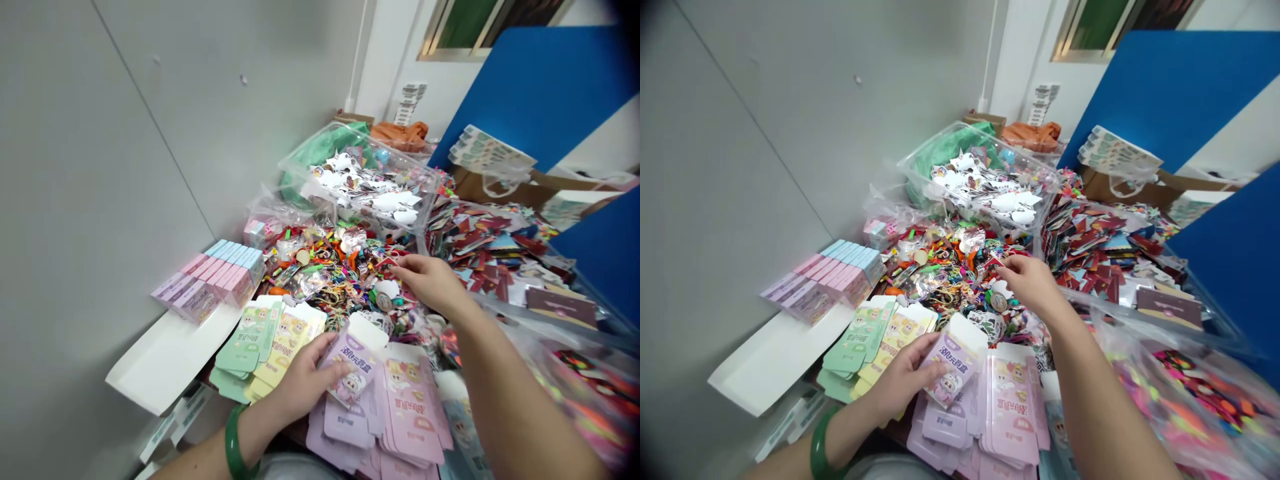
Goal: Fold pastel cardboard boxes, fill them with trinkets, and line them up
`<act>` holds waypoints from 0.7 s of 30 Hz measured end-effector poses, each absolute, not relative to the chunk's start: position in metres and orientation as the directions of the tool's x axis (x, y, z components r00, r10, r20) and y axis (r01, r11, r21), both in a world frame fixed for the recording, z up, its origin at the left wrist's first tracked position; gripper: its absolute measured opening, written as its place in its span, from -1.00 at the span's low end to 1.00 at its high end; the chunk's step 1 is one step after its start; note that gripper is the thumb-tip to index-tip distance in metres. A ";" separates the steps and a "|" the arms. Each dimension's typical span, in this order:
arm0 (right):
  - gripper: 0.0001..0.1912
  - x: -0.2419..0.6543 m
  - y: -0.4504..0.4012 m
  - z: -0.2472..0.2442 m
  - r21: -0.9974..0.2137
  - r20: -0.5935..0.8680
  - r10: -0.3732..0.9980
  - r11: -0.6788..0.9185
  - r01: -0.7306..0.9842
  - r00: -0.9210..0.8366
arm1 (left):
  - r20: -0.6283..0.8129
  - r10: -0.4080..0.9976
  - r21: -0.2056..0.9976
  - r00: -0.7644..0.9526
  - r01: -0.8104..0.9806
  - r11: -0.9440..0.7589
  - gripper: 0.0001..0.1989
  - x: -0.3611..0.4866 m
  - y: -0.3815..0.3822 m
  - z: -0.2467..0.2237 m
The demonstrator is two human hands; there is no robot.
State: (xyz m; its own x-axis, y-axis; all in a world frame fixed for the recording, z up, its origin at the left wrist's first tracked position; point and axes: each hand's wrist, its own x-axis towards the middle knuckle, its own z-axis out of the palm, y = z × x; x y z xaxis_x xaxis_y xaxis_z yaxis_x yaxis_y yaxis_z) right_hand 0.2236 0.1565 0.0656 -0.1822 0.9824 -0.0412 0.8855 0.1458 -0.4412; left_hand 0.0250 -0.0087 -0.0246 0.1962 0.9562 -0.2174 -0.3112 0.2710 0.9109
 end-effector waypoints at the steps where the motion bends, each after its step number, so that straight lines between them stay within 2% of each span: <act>1: -0.75 0.229 0.147 0.073 -0.593 -0.044 0.979 0.135 0.793 -0.199 | -0.211 0.958 0.911 0.194 -0.318 0.264 -0.59 0.025 -0.008 -0.024; 3: -0.72 0.237 0.128 0.085 -0.856 -0.051 0.966 0.088 0.510 -0.252 | -0.193 0.964 0.916 0.184 -0.318 0.244 -0.58 0.026 -0.007 -0.023; 4: -0.70 0.240 0.118 0.089 -0.925 -0.051 0.959 0.060 0.376 -0.278 | -0.187 0.965 0.919 0.183 -0.316 0.237 -0.57 0.026 -0.008 -0.021; 7: -0.66 0.242 0.092 0.096 -0.985 -0.056 0.951 -0.004 0.170 -0.304 | -0.191 0.960 0.912 0.205 -0.325 0.250 -0.52 0.028 -0.010 -0.016; 11: -0.69 0.234 0.066 0.096 -0.996 -0.085 0.929 -0.094 -0.007 -0.360 | -0.179 0.956 0.897 0.234 -0.359 0.256 -0.49 0.031 -0.014 -0.012; 17: -0.73 0.221 0.041 0.081 -0.979 -0.129 0.866 -0.190 -0.080 -0.483 | -0.113 0.972 0.922 0.207 -0.342 0.180 -0.57 0.029 -0.021 -0.019; 19: -0.75 0.218 0.036 0.074 -0.986 -0.136 0.867 -0.166 -0.019 -0.480 | -0.089 0.976 0.926 0.200 -0.343 0.155 -0.59 0.029 -0.022 -0.022; 21: -0.78 0.217 0.032 0.068 -0.993 -0.091 0.896 -0.048 0.109 -0.434 | -0.071 0.976 0.929 0.207 -0.342 0.140 -0.62 0.030 -0.024 -0.024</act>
